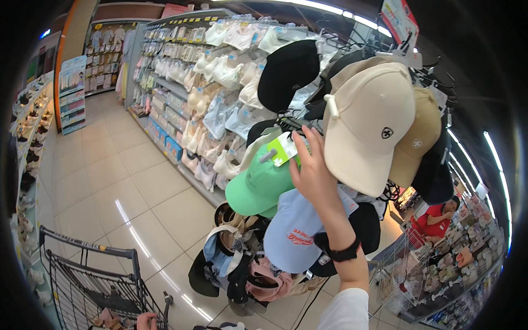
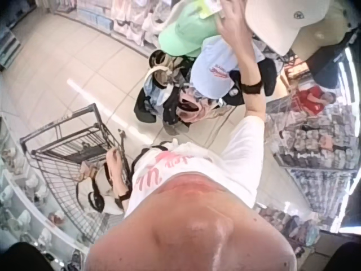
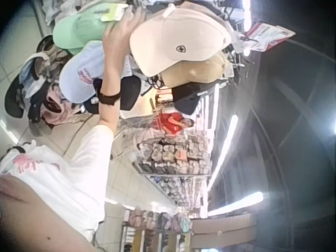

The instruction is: Browsing and examining various hats and visors on a display rack in a supermarket.

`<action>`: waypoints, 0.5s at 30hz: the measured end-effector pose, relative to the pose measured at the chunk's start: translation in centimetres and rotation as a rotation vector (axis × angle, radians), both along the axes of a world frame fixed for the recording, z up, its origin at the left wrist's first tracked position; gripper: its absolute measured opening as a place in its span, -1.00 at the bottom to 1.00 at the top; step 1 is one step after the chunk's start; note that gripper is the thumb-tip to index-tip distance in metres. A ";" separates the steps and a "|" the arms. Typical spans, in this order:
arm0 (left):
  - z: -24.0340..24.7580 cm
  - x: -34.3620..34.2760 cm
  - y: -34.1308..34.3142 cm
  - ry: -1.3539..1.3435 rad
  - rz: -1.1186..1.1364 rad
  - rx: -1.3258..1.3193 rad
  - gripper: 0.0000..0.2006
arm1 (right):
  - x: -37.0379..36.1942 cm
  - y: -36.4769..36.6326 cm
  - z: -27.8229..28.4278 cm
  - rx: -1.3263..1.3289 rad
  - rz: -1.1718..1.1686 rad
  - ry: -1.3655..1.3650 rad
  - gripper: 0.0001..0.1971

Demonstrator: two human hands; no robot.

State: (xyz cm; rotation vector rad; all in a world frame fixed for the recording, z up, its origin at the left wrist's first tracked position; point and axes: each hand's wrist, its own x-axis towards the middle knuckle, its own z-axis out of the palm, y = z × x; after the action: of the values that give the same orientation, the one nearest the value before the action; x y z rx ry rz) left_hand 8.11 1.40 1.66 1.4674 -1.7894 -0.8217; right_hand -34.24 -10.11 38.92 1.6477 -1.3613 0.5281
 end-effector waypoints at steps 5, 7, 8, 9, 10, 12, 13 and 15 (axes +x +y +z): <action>2.0 -0.7 -0.9 0.011 0.057 0.218 -0.81 | -6.4 -1.9 0.2 0.069 -0.276 -0.032 -0.86; 2.6 -0.4 -0.7 0.045 0.081 0.250 -0.81 | -4.7 -1.1 0.3 0.135 -0.360 0.037 -0.86; 2.7 -0.4 -0.8 0.068 0.102 0.293 -0.81 | -5.0 -0.8 0.0 0.124 -0.362 0.045 -0.86; 2.1 -0.3 -0.7 0.074 0.129 0.259 -0.81 | -5.8 0.0 -0.3 0.031 -0.362 0.224 -0.86; 2.0 -0.4 -0.9 0.080 0.118 0.250 -0.81 | -6.9 0.7 -0.8 -0.058 -0.363 0.402 -0.86; 2.0 -0.5 -1.3 0.107 0.139 0.238 -0.80 | -8.5 2.3 -1.4 -0.094 -0.371 0.361 -0.86; 1.9 -0.6 -1.5 0.040 0.151 0.200 -0.81 | -8.2 3.2 -1.3 -0.175 -0.386 0.491 -0.86; 3.0 -0.8 -2.0 0.113 0.161 0.256 -0.82 | -9.0 4.8 -1.6 -0.255 -0.412 0.619 -0.86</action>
State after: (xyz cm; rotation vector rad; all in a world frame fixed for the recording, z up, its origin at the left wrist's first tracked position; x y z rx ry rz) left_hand 7.29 -0.59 4.70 1.6672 -1.5031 -1.0582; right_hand -43.25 -5.26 37.35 1.1401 -1.0649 -0.0583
